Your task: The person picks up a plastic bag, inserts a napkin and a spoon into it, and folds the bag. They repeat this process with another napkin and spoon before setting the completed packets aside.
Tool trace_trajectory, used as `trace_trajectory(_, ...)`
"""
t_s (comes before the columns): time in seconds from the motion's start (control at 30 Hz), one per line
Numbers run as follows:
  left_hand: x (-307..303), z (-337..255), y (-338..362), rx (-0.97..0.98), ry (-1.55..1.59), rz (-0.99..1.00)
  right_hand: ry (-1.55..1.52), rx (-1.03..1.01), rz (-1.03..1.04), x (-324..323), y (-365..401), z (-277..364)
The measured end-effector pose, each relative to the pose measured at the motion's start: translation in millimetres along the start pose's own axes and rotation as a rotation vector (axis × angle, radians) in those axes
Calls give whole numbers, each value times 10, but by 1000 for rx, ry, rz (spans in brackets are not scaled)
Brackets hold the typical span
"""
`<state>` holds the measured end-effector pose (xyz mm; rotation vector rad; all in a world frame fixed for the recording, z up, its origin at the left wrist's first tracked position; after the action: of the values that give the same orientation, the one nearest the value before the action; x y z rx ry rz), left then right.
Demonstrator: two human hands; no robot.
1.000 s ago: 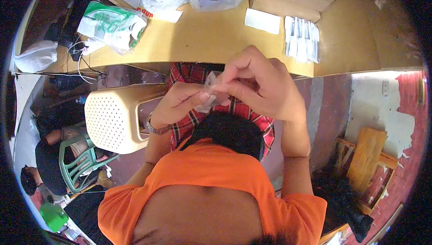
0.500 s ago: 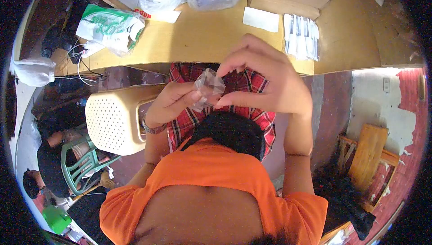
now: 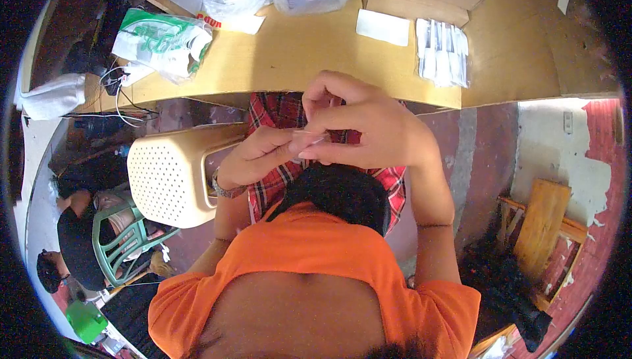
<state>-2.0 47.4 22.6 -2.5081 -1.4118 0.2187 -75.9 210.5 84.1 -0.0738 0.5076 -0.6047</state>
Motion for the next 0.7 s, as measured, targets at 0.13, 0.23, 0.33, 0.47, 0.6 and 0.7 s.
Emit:
trace_trajectory(0.13,-32,-19,7,-88,14,42,19,8,-33,-69,12,25)
trace_trajectory(0.23,-14,-34,-11,-2,9,1,85,-52,-124,-95,3,42)
trace_trajectory(0.33,-46,-103,-27,-27,-35,35,144,-164,-187,-132,-26,120)
trace_trajectory(0.47,-36,-137,-33,63,-49,42,102,-169,-310,-104,-20,236)
trace_trajectory(0.6,-57,-114,-6,32,-63,45,156,-207,-367,-87,12,289)
trace_trajectory(0.7,-64,-119,-35,146,-57,32,182,-225,-336,-68,42,343)
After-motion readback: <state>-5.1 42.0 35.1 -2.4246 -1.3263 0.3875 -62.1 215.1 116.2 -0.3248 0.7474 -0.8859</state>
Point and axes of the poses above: each hand's wrist, its own y-axis away from the middle knuckle, its own x-axis out of the palm, z = x × y, the point moved 3 cm from there along -y, towards the middle knuckle, and after that the axes turned 11 degrees about x, right-handed, at the moved point
